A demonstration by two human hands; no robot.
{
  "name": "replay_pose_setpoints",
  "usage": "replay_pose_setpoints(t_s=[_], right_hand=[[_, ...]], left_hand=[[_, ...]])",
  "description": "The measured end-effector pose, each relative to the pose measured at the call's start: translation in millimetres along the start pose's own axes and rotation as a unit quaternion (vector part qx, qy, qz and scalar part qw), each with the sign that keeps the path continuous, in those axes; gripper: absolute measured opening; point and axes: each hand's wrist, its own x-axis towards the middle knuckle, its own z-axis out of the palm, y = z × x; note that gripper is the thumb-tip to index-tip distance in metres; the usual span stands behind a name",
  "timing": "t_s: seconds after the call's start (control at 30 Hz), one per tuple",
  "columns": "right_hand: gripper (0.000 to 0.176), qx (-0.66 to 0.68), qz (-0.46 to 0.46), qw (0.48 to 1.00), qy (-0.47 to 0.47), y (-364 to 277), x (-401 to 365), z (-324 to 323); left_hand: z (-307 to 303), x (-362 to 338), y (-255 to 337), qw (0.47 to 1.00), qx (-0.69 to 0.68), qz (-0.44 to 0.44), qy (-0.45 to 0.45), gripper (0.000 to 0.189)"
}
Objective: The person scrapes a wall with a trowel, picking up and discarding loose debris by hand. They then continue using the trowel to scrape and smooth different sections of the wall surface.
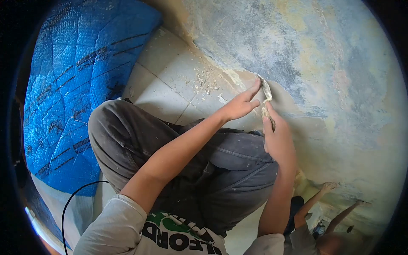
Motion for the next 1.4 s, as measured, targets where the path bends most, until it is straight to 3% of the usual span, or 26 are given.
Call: replay_pose_setpoints(t_s=[0.03,0.1,0.13,0.2,0.33,0.4,0.73,0.83,0.9,1.07,1.1,1.27,1.37,1.4], right_hand=[[0.047,-0.001,0.003,1.000,0.004,10,2,-3],[0.046,-0.141,-0.166,0.973,0.070,25,12,-4],[0.046,-0.146,-0.172,0.972,0.066,22,11,-4],[0.046,-0.134,-0.135,0.979,0.074,12,4,-4],[0.046,-0.130,-0.146,0.980,0.031,6,30,16],[0.045,-0.222,-0.144,0.962,0.061,-7,22,23],[0.047,-0.185,-0.068,0.978,0.064,-8,1,3],[0.048,-0.154,-0.058,0.985,0.051,0,4,10],[0.047,-0.192,-0.142,0.966,0.096,15,19,25],[0.047,-0.176,-0.139,0.970,0.093,11,15,30],[0.046,-0.156,-0.147,0.972,0.100,15,18,31],[0.045,-0.167,-0.147,0.972,0.081,0,18,32],[0.044,-0.188,-0.122,0.970,0.098,-8,15,29],[0.044,-0.128,-0.081,0.987,0.049,-11,24,31]], left_hand=[[2,-1,3,1.000,0.012,-0.010,0.018,0.078],[2,-2,8,1.000,-0.003,0.005,-0.002,0.079],[-1,-4,11,1.000,-0.017,0.016,-0.019,0.081],[-2,0,7,0.999,-0.020,0.040,-0.010,0.081],[-14,0,-6,0.998,0.021,-0.046,0.032,0.078],[-18,-1,-6,0.997,-0.014,-0.069,0.015,0.079],[-3,-1,11,1.000,0.000,-0.018,-0.022,0.080],[-4,3,3,1.000,0.018,-0.009,0.015,0.076],[-12,-2,-5,1.000,0.029,-0.005,0.010,0.076],[-7,-6,8,0.997,0.072,0.018,-0.016,0.077],[-11,-3,-3,0.997,0.070,-0.035,0.003,0.077],[-23,-13,-1,0.996,0.077,-0.039,0.006,0.078],[-14,-7,-7,0.994,0.100,0.039,0.006,0.080],[-15,-8,-12,0.995,0.093,0.038,0.010,0.080]])
